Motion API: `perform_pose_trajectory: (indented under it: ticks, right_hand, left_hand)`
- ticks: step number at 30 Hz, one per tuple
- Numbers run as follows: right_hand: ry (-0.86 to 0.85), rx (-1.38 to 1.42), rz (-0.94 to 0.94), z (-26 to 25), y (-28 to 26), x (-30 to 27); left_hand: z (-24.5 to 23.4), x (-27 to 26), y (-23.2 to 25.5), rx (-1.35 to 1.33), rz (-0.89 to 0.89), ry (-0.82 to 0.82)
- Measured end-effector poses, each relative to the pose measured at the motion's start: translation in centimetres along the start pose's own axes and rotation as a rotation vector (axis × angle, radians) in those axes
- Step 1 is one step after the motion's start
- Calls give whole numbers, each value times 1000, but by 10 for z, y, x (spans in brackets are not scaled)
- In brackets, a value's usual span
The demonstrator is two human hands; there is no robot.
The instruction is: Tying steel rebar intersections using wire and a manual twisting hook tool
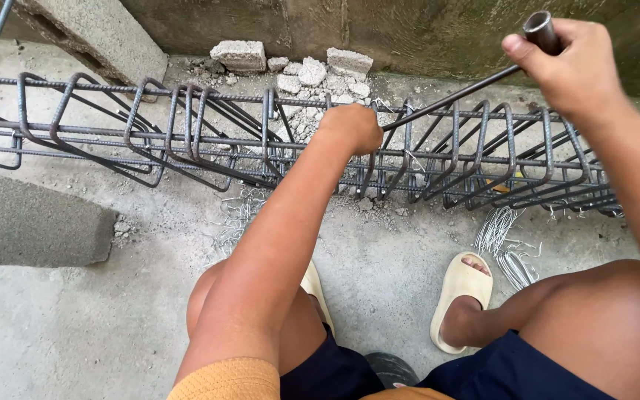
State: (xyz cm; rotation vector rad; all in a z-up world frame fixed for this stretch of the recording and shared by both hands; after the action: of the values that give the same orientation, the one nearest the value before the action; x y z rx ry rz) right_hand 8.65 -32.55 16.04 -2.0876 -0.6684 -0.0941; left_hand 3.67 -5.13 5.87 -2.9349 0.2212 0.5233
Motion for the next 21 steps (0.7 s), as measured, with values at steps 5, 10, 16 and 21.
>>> perform_pose_trajectory:
  ticks: [5, 10, 16, 21]
  right_hand:
    - [112, 73, -107, 8, 8, 12]
    - [0, -62, -134, 12, 17, 45]
    - [-49, -54, -109, 18, 35, 73]
    - [-96, -139, -49, 21, 52, 97]
  left_hand:
    - [-1, -13, -2, 60, 33, -61]
    - [-6, -17, -18, -79, 64, 125]
    - [22, -22, -3, -28, 135, 159]
    - [36, -6, -12, -87, 122, 224]
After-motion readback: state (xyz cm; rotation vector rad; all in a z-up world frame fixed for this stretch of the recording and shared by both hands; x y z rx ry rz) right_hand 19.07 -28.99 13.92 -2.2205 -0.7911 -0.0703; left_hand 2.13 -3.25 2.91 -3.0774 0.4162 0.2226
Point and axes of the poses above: each hand's wrist, its own x-axis towards the middle knuckle, its own z-axis out of the palm, y = z × x, the point moved 6 cm from there along x, towards the middle knuckle, and after that the axes turned 14 degrees about x, right-handed, at the moved point
